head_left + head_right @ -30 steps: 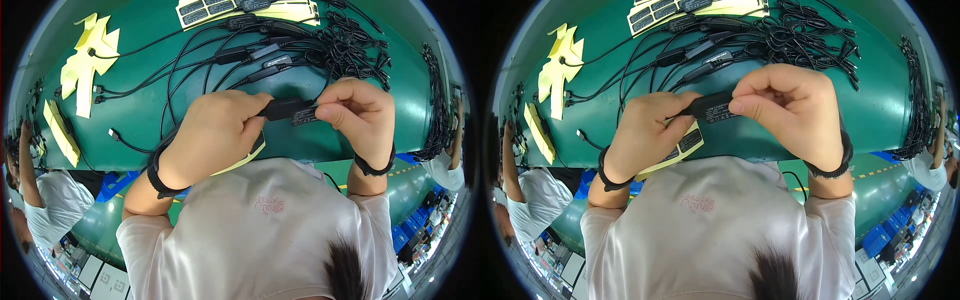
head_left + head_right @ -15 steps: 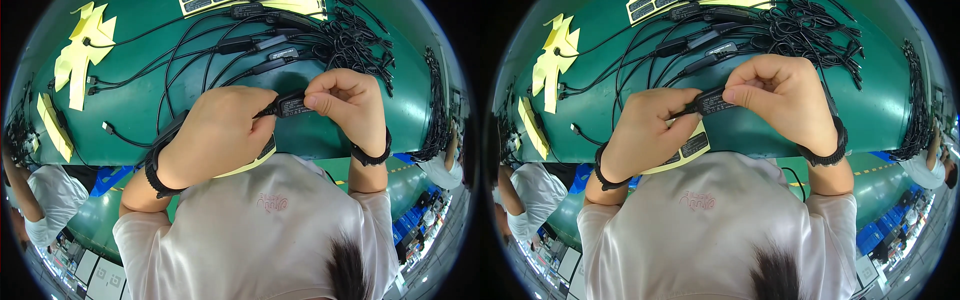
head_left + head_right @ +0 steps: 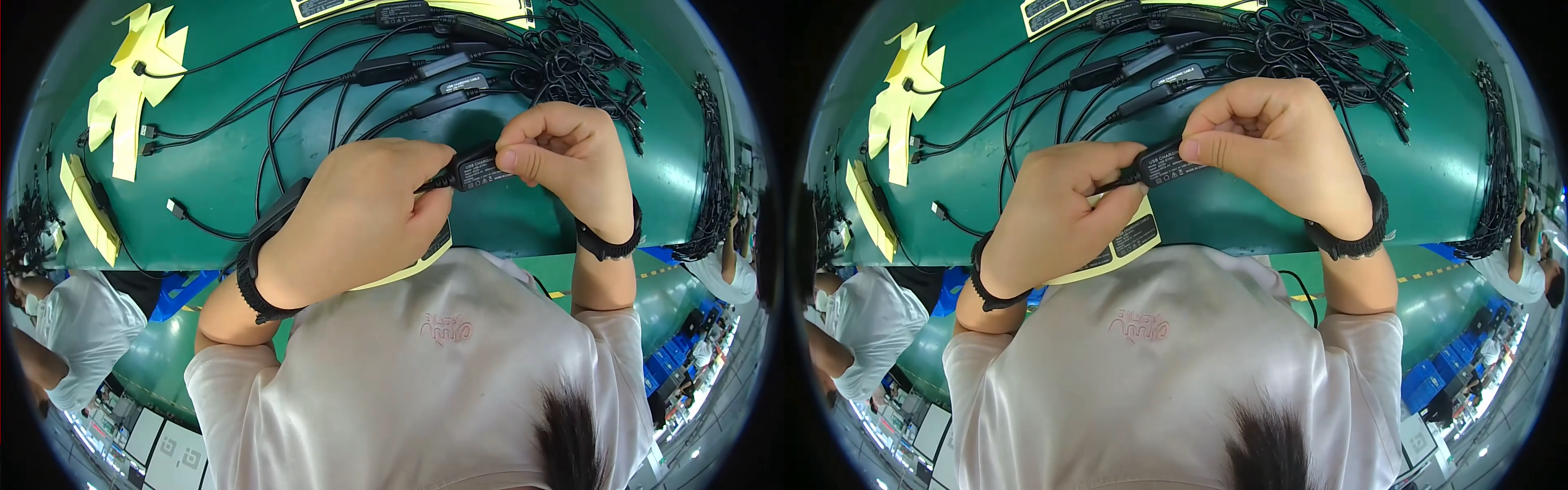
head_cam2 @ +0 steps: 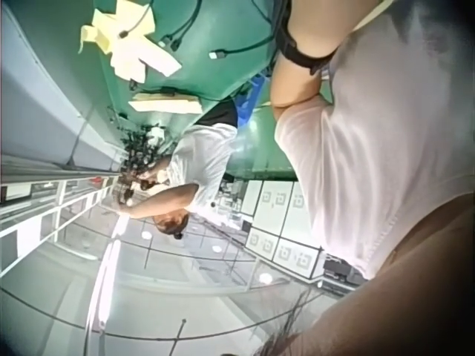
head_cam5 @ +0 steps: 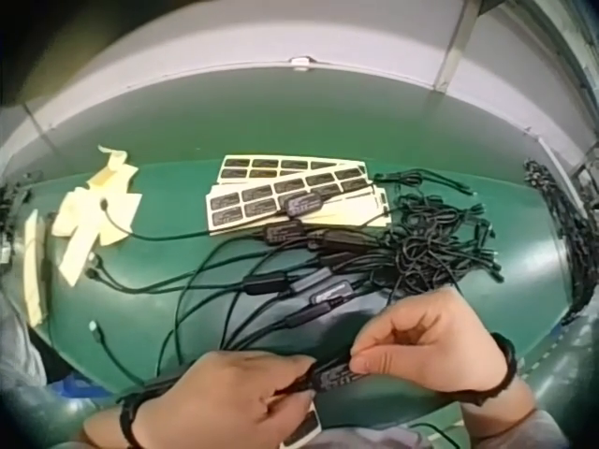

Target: The person peels a label from a sheet, wraps it around the plastic housing of a USB charging cable, and presses it into place. After repeating this process with several cables, the person gathers them and places them into a blue bin.

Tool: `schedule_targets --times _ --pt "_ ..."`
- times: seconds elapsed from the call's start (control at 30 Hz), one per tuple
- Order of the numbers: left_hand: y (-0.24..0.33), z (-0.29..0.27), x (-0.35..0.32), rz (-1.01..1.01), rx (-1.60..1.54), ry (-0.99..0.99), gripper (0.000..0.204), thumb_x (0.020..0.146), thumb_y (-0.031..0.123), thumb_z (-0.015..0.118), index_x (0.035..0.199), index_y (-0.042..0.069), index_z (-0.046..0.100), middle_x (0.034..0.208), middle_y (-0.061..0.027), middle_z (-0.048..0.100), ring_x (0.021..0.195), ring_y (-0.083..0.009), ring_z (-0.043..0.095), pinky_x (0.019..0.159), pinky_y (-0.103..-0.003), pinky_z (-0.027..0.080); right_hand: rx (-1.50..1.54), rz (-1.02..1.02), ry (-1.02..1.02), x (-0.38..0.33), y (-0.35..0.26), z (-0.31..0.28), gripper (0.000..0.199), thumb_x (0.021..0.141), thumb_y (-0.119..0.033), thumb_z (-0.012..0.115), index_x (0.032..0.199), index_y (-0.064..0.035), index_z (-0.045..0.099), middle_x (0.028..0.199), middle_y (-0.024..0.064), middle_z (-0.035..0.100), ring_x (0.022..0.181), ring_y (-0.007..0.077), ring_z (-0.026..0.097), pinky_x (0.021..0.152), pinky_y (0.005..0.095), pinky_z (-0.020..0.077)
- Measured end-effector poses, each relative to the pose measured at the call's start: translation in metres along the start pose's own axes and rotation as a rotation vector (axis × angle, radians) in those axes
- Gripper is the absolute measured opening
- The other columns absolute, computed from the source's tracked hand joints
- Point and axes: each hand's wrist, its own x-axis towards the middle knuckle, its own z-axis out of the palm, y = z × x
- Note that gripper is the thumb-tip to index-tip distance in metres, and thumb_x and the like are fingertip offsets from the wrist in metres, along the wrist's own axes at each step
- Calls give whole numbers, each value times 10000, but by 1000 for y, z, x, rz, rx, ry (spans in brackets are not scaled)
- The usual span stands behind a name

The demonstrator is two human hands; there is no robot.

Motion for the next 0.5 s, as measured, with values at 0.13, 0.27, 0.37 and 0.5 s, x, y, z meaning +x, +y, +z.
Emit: schedule_targets --times 0.13,0.27,0.37,0.5 --pt "-2 1 0 20 -16 12 220 712 59 594 927 11 604 615 -110 516 520 -215 485 488 -279 387 -19 2 -3 1 -1 0 46 738 -5 669 763 6 632 651 -10 587 594 22 513 524 157 409" --pt "-2 0 0 29 -20 1 216 715 58 598 924 6 602 607 -108 507 509 -197 472 478 -274 378 -19 15 -5 1 0 -1 47 738 -17 672 760 -2 633 645 -14 583 568 19 498 492 157 390" --pt "-1 -1 0 24 -31 -4 210 716 55 600 920 3 600 602 -105 498 499 -181 457 469 -269 369 -10 17 -4 2 2 -1 46 739 -23 673 757 -8 634 640 -18 579 551 16 486 473 158 377" --pt "-1 -1 0 19 -55 8 198 719 51 601 910 -1 598 594 -96 484 487 -157 432 458 -259 355 -3 2 -2 3 2 -1 42 741 -29 671 754 -13 635 632 -23 572 537 14 475 457 159 365"
